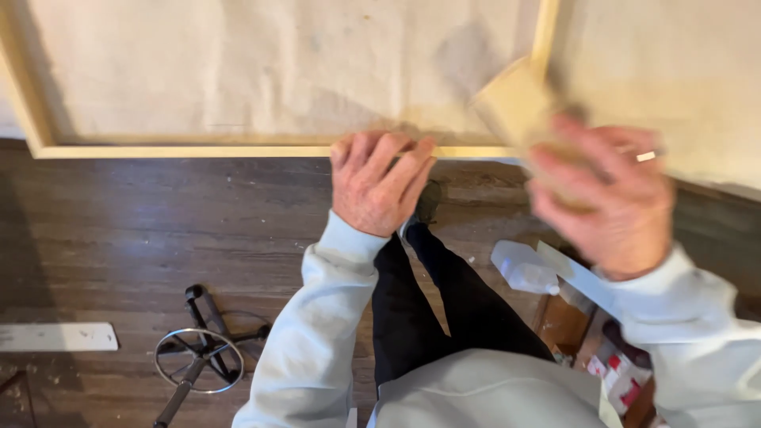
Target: Sanding a wooden frame using a sanding block.
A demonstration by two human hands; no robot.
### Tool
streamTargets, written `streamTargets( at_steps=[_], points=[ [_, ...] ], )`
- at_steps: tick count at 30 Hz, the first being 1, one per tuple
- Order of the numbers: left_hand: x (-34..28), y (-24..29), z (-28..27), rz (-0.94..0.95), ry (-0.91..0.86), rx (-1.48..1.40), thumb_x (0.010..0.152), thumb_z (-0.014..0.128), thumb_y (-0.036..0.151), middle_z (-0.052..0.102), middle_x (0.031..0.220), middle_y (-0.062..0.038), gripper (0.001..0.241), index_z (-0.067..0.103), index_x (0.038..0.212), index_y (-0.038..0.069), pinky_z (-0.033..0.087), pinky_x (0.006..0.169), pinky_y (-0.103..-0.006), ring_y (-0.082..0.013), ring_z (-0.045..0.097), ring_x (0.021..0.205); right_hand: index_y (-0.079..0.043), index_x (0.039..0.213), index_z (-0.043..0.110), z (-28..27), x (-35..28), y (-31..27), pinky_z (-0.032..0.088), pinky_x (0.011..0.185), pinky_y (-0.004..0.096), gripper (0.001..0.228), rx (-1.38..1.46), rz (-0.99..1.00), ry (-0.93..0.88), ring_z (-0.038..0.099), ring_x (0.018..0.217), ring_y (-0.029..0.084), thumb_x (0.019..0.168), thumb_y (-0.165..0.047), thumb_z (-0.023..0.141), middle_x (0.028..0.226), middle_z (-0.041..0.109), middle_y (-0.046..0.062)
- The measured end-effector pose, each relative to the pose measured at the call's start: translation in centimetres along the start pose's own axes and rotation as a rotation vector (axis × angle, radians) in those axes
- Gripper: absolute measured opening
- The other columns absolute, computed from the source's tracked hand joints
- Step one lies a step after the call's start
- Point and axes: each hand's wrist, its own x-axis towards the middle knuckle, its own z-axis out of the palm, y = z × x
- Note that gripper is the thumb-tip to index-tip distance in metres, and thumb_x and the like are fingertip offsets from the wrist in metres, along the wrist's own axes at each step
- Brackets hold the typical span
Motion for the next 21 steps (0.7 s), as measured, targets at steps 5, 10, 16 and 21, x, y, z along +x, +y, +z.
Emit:
streamTargets(
  at_steps=[5, 10, 16, 21],
  points=[
    [-0.2, 0.1, -0.3, 0.005, -0.016, 0.005, 0.095, 0.090, 0.015, 0.066, 0.111, 0.000, 0.021, 0.080, 0.114, 0.014, 0.040, 0.100, -0.0379, -0.0198, 0.062, 0.098, -0.011, 0.128, 0.084, 0.6, 3.0, -2.8, 0.055, 0.109, 0.047, 0.047, -0.012, -0.033, 0.054, 0.057, 0.123, 0.031, 0.084, 0.001, 0.095, 0.155, 0.067, 0.015],
    [-0.5, -0.2, -0.2, -0.020, -0.018, 0.020, 0.096, 0.089, 0.017, 0.066, 0.108, 0.001, 0.019, 0.081, 0.113, 0.014, 0.039, 0.100, -0.0376, -0.0193, 0.061, 0.098, -0.015, 0.128, 0.082, 0.9, 1.3, 1.4, 0.053, 0.102, 0.039, 0.042, -0.078, -0.126, 0.084, 0.060, 0.135, 0.024, 0.095, 0.011, 0.089, 0.168, 0.055, 0.012],
    [-0.9, -0.1, 0.7, -0.001, -0.025, 0.004, 0.096, 0.088, 0.019, 0.066, 0.110, 0.001, 0.020, 0.081, 0.114, 0.016, 0.039, 0.100, -0.0378, -0.0192, 0.062, 0.100, -0.012, 0.124, 0.084, -0.6, -0.2, 0.1, 0.057, 0.103, 0.045, 0.043, -0.006, -0.027, 0.033, 0.063, 0.118, 0.033, 0.085, 0.001, 0.095, 0.154, 0.068, 0.014],
    [-0.7, -0.1, 0.2, 0.003, -0.029, 0.007, 0.095, 0.090, 0.018, 0.065, 0.110, 0.000, 0.022, 0.080, 0.115, 0.015, 0.039, 0.101, -0.0385, -0.0199, 0.062, 0.099, -0.030, 0.153, 0.067, 1.4, 1.1, 0.5, 0.060, 0.112, 0.048, 0.070, 0.024, -0.040, 0.111, 0.071, 0.113, 0.027, 0.096, 0.004, 0.091, 0.173, 0.054, 0.008]
  ],
)
